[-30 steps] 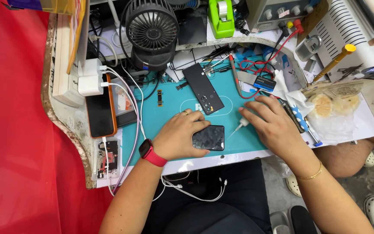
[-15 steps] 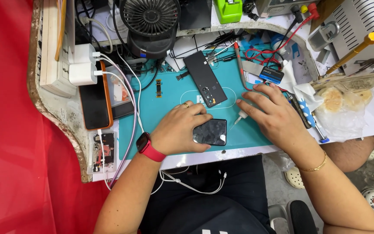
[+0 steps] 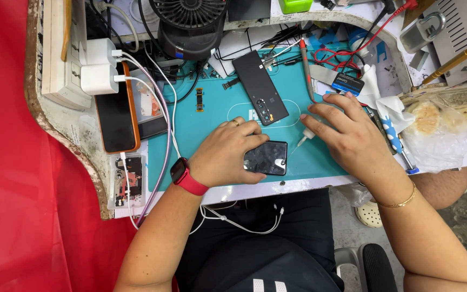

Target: The person works on a disassembled smartphone on a cluttered workbench. They handle the phone's back cover and internal components, using a small tool to pry at the edges and a plastic card to separate parts. The person also handles a charging cable and a small plastic bag containing a component.

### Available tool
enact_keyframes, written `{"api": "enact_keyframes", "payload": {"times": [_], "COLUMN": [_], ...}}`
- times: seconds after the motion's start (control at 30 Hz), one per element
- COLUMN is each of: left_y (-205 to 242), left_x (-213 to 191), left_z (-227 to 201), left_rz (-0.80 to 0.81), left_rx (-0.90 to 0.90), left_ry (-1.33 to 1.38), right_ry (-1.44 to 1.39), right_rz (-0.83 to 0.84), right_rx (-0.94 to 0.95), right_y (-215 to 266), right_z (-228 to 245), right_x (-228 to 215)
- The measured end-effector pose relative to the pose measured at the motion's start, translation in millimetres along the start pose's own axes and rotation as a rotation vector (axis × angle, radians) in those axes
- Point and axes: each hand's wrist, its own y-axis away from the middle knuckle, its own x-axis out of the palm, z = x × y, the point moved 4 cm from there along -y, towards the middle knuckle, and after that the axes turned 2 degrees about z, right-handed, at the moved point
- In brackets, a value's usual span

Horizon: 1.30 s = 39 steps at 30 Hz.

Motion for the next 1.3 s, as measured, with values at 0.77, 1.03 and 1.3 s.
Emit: {"api": "enact_keyframes", "payload": {"times": [0.77, 1.03, 1.3], "left_y": [0, 2, 4], "left_x": [-1, 4, 14], "left_z": [-1, 2, 10], "left_rz": [-0.012, -0.019, -0.026], "left_rx": [0.007, 0.004, -0.028], "left_ry": [-0.001, -0.007, -0.152], "right_ry": [-0.016, -0.008, -0.521], "right_rz": [0.021, 0.021, -0.268], "right_rx": [0.020, 0.034, 0.713], "right_y": [-3, -3, 125], "right_z": [1, 0, -57], "right_x": [0, -16, -74]}}
